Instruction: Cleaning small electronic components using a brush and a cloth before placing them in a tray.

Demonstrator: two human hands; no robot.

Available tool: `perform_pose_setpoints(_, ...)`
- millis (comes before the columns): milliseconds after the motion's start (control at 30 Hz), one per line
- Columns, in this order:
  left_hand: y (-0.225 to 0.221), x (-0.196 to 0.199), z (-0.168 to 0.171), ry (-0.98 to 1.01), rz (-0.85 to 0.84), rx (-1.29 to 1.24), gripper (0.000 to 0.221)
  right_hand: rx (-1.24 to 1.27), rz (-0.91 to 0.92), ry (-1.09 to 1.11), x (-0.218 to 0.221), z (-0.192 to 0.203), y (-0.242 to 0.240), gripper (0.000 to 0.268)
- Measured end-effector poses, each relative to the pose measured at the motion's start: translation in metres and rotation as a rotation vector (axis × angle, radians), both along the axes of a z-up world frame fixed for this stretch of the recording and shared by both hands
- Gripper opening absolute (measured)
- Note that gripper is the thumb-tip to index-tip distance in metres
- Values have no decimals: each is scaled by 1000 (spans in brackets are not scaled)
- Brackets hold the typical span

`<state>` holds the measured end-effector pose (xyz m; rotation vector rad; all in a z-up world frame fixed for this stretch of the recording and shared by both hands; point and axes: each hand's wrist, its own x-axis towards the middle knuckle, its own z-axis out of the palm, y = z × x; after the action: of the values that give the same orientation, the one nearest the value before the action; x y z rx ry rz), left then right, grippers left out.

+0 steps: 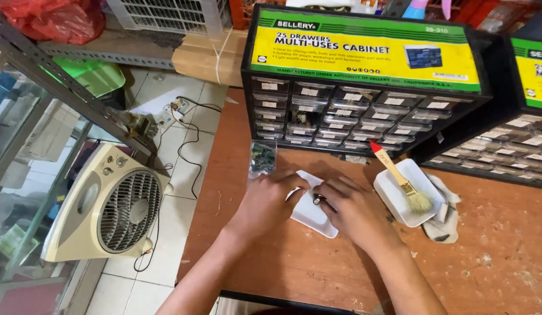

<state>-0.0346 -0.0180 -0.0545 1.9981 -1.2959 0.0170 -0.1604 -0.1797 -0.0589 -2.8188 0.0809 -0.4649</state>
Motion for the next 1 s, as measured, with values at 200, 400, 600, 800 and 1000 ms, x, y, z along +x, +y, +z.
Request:
perform_pose_setpoints(200, -5, 10, -41, -515, -59, -61, 13, 166, 88, -28, -1, -10, -4, 8)
perform_pose_setpoints(400, -20, -6, -19, -582, -238, 322, 40, 202, -565, 129, -53, 5, -77, 46)
perform_pose_setpoints(600, -40, -22, -48, -628, -191, 340, 6, 176, -718, 552, -56, 31, -97, 46)
perform_pose_setpoints(800, -33, -7, -31, -554, -172, 243, 30, -102, -554, 306, -75, -7, -114, 29)
perform_pose_setpoints(1000, -25, 14, -33, -37, -144, 20, 18, 196, -337, -151, -81, 12, -104, 28)
